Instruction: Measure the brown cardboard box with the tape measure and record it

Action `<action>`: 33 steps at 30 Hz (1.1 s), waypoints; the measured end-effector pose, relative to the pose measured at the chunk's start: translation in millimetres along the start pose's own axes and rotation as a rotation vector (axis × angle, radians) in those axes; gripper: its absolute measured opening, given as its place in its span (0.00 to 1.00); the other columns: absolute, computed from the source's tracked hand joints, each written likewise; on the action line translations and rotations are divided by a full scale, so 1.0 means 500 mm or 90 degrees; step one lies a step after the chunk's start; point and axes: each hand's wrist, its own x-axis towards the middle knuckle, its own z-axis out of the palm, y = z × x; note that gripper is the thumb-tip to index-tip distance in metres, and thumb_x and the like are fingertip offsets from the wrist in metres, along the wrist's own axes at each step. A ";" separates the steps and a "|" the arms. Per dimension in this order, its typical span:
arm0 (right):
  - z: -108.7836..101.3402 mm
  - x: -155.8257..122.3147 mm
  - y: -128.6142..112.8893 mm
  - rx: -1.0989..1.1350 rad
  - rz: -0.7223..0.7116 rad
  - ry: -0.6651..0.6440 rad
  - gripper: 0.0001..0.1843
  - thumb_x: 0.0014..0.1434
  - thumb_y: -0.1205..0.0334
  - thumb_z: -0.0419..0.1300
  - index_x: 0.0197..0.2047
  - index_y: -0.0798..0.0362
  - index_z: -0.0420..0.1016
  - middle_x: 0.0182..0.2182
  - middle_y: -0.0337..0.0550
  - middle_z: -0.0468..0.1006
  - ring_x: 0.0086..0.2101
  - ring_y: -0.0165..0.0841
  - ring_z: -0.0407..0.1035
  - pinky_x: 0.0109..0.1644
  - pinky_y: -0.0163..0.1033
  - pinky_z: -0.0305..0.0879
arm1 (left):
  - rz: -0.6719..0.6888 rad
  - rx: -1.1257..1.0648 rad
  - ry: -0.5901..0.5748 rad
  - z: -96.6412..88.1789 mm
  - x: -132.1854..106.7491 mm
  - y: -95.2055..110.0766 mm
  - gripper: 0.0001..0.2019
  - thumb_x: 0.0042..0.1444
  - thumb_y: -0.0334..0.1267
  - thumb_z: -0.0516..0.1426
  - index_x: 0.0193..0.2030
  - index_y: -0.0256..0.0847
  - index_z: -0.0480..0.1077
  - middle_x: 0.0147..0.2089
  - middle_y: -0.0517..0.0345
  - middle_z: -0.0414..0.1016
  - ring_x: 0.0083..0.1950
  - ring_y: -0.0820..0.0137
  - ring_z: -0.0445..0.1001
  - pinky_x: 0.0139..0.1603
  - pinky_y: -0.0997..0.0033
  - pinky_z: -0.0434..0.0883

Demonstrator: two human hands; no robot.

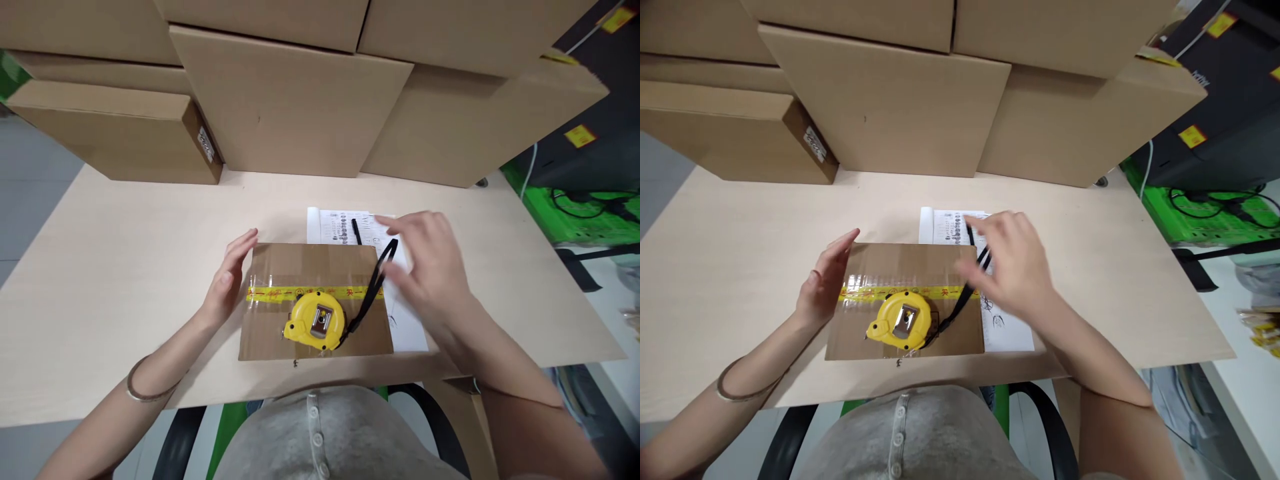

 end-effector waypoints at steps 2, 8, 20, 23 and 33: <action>-0.001 -0.004 -0.056 0.003 -0.117 -0.097 0.45 0.61 0.26 0.50 0.62 0.56 0.72 0.45 0.58 0.78 0.44 0.49 0.70 0.45 0.54 0.64 | 0.004 0.031 -0.036 -0.006 -0.002 0.000 0.28 0.68 0.62 0.44 0.62 0.55 0.74 0.74 0.61 0.61 0.78 0.56 0.50 0.79 0.52 0.47; 0.020 -0.032 -0.141 0.252 -0.119 -0.287 0.27 0.62 0.41 0.64 0.56 0.51 0.72 0.53 0.55 0.79 0.55 0.51 0.71 0.57 0.59 0.66 | -0.050 0.064 -0.047 0.000 -0.006 0.015 0.28 0.69 0.61 0.41 0.59 0.57 0.77 0.73 0.62 0.62 0.78 0.54 0.50 0.79 0.46 0.45; 0.078 0.089 -0.204 0.270 -0.191 -0.397 0.27 0.70 0.59 0.56 0.70 0.46 0.56 0.67 0.48 0.67 0.46 0.40 0.78 0.45 0.47 0.76 | -0.148 -0.127 -0.018 0.007 -0.012 0.002 0.32 0.66 0.67 0.42 0.63 0.51 0.70 0.73 0.54 0.61 0.73 0.51 0.60 0.72 0.44 0.59; 0.088 0.083 -0.194 0.270 -0.187 -0.387 0.26 0.70 0.60 0.57 0.68 0.44 0.59 0.61 0.45 0.74 0.40 0.36 0.78 0.40 0.43 0.75 | -0.084 -0.057 -0.089 -0.006 -0.011 -0.001 0.28 0.64 0.63 0.51 0.61 0.50 0.71 0.69 0.52 0.65 0.76 0.49 0.52 0.76 0.44 0.52; -0.051 -0.067 0.002 0.313 0.067 -0.273 0.22 0.63 0.58 0.67 0.60 0.37 0.73 0.51 0.42 0.81 0.43 0.37 0.78 0.38 0.41 0.76 | -0.074 -0.024 -0.143 -0.016 0.000 0.004 0.20 0.60 0.52 0.58 0.59 0.59 0.73 0.71 0.56 0.60 0.79 0.49 0.44 0.78 0.40 0.45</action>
